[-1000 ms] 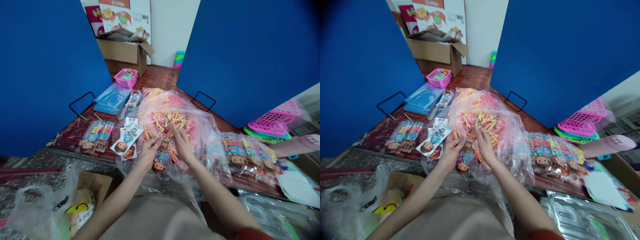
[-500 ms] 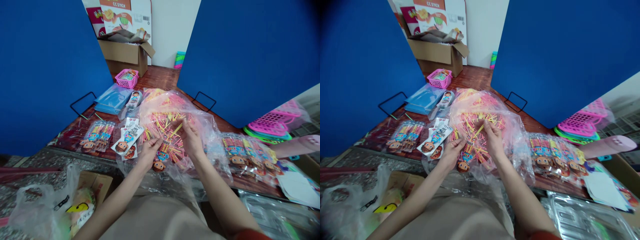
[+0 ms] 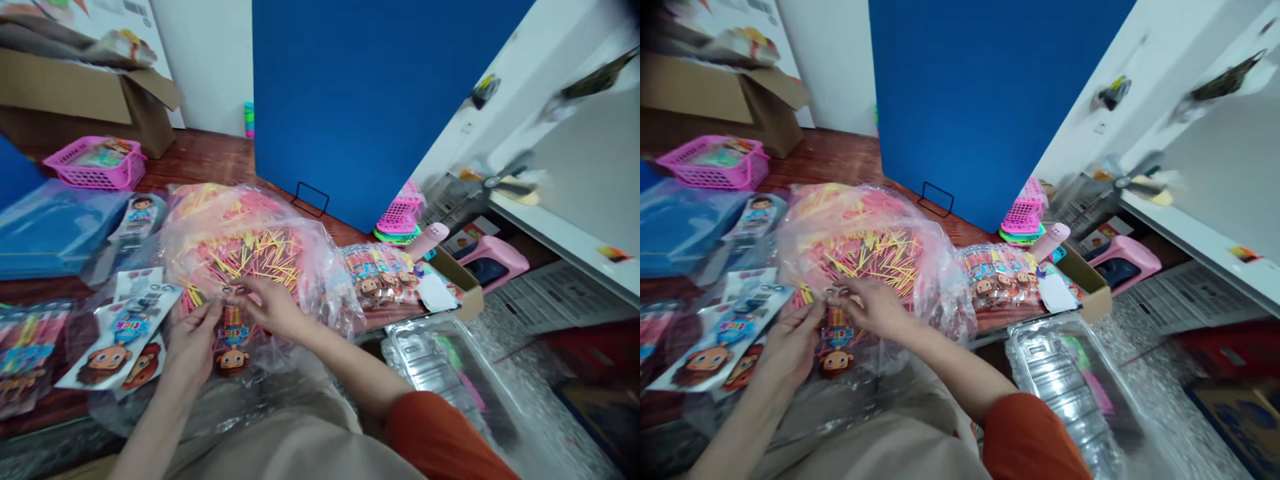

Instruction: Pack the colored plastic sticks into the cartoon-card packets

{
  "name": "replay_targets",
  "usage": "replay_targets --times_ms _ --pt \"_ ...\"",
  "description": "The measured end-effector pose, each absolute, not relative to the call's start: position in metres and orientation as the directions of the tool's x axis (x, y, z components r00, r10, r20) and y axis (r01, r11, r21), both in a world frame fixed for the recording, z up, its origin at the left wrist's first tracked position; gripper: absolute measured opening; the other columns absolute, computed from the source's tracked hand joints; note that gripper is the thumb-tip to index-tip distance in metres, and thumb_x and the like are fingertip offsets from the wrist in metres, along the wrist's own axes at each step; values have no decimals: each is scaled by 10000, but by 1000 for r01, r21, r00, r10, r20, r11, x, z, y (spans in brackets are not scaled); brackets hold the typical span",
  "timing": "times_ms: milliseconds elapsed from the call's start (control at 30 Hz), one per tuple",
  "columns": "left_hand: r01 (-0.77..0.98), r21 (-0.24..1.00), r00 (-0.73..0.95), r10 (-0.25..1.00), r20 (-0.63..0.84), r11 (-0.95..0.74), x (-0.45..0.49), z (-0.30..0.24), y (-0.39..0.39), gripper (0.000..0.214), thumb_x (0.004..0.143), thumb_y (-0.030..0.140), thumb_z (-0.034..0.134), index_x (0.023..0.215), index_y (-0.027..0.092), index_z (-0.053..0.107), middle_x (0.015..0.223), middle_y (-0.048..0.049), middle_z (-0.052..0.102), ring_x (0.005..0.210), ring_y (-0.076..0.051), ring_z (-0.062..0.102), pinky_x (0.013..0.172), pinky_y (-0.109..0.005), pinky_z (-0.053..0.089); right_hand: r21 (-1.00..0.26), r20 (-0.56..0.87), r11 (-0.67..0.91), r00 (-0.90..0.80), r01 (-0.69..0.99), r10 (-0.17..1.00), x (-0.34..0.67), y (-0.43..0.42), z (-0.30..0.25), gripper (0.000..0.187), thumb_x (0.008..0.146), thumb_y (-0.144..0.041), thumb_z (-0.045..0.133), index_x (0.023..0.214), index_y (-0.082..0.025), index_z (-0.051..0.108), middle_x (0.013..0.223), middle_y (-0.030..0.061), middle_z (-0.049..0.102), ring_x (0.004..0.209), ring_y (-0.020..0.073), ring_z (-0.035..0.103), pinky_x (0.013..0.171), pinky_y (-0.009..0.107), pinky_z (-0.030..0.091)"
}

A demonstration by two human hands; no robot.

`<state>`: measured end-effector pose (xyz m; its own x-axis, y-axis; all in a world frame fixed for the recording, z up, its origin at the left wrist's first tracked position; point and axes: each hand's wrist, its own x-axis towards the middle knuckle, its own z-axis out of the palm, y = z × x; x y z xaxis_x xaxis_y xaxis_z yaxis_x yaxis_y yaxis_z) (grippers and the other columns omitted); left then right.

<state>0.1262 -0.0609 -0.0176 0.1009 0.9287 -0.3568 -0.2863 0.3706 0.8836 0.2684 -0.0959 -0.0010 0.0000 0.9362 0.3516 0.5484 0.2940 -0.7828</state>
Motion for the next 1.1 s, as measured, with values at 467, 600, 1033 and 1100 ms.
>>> replay_targets --times_ms 467,600,1033,1100 --pt "-231 943 20 970 -242 240 126 -16 -69 171 602 297 770 713 175 724 791 -36 733 873 -206 675 777 -283 556 -791 338 264 35 552 941 265 -95 -2 258 884 -449 575 916 -193 556 844 5 635 777 124 605 717 233 445" --pt "-219 947 84 971 -223 236 121 -10 -67 331 557 461 815 737 200 723 720 -7 720 774 -207 664 662 -287 556 -840 384 347 5 417 923 267 -95 8 258 885 -459 558 835 -207 537 821 -3 610 781 125 590 734 241 458" --pt "151 988 299 952 -72 28 102 11 -63 607 494 469 840 1036 230 705 1045 -60 720 909 -255 653 816 -364 516 -889 411 376 95 262 906 277 -86 36 278 854 -452 602 775 -212 486 703 -38 555 633 102 556 624 230 449" --pt "112 987 383 912 -148 113 105 8 -68 464 528 440 830 894 171 735 870 -69 733 778 -229 657 736 -326 515 -929 365 352 124 116 923 269 -85 35 299 823 -453 641 761 -208 481 668 -43 553 614 106 570 603 232 453"
